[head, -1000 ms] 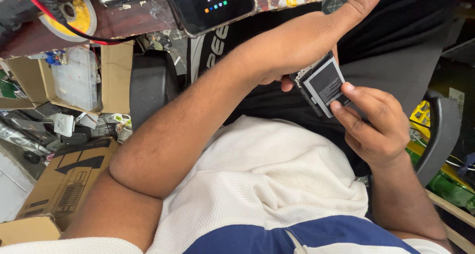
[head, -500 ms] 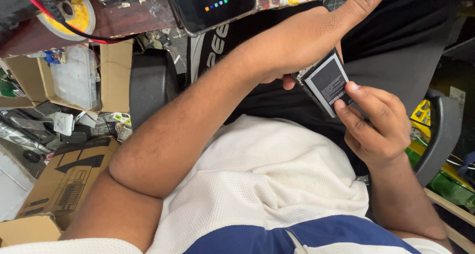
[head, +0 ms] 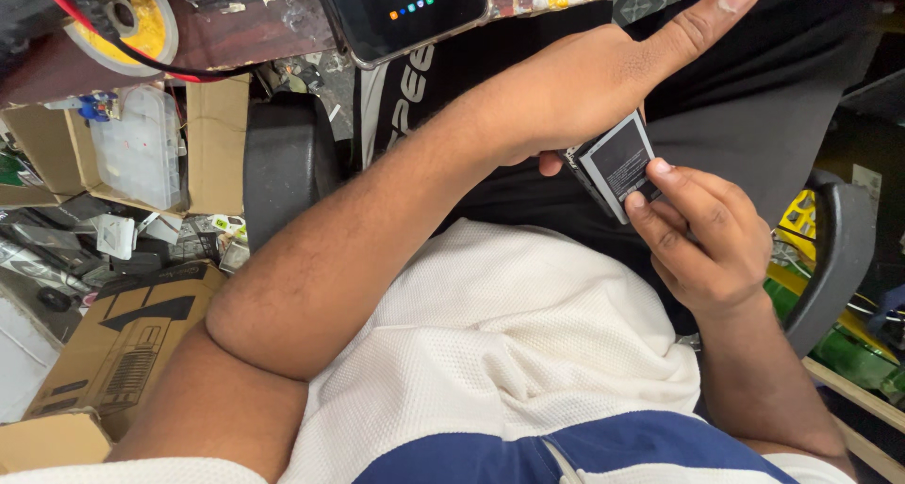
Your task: The person sits at a cluttered repair bench and works on a small feature phone. They remove the back cover and battery, handle the battery and charging cable, touch the phone's contacts with multimeter probes, reassemble the phone, and press the keypad while the screen is on.
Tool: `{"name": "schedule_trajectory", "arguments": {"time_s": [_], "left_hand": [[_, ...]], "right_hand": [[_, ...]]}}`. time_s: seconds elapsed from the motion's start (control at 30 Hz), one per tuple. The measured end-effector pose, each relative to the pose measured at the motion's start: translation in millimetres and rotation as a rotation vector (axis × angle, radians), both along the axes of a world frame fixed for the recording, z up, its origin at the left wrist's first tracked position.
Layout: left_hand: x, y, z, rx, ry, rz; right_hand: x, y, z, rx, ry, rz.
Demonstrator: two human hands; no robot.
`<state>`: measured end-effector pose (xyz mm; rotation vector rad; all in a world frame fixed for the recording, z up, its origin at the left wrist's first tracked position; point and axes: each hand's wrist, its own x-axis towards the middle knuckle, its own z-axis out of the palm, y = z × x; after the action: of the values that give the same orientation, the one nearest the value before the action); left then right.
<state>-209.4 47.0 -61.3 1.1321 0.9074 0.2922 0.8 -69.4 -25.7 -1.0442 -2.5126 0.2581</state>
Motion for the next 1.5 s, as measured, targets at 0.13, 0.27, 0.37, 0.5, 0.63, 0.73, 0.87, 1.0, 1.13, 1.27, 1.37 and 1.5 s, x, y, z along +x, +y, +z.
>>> {"name": "schedule_trajectory", "arguments": {"time_s": [0.13,0.27,0.37,0.5,0.63,0.73,0.87,1.0,1.13,1.27,1.37,1.5], "left_hand": [[-4,0,1,-0.005,-0.038,0.002],[-4,1,9,-0.024,0.005,-0.018],[-7,0,19,-0.059,0.037,-0.059],[-10,7,29,-0.089,0.130,-0.169],[-14,7,31,-0.092,0.152,-0.339],[-14,5,30,-0.152,0.048,-0.260],[-14,4,30,-0.186,0.048,-0.195],[-13,5,33,-0.194,-0.045,-0.143],[-11,4,36,-0.144,-0.095,-0.076],[-5,1,33,-0.129,-0.150,-0.004],[0,-2,29,-0.133,-0.187,0.043],[5,-5,24,-0.168,-0.243,0.063]], "right_hand": [[-3,0,0,0.006,0.009,-0.005],[-1,2,2,-0.011,0.017,0.012],[0,3,4,-0.027,0.028,0.029],[-2,5,7,-0.023,0.009,0.071],[-5,11,13,-0.079,0.028,0.094],[-9,17,18,-0.117,0.047,0.074],[-7,22,26,-0.222,0.082,-0.040],[7,22,28,-0.337,0.176,-0.191],[21,14,16,-0.713,0.602,-0.488],[34,8,-1,-1.245,1.032,-0.630],[41,6,-13,-1.396,1.257,-0.639],[56,6,-22,-1.506,1.442,-0.603]]}}
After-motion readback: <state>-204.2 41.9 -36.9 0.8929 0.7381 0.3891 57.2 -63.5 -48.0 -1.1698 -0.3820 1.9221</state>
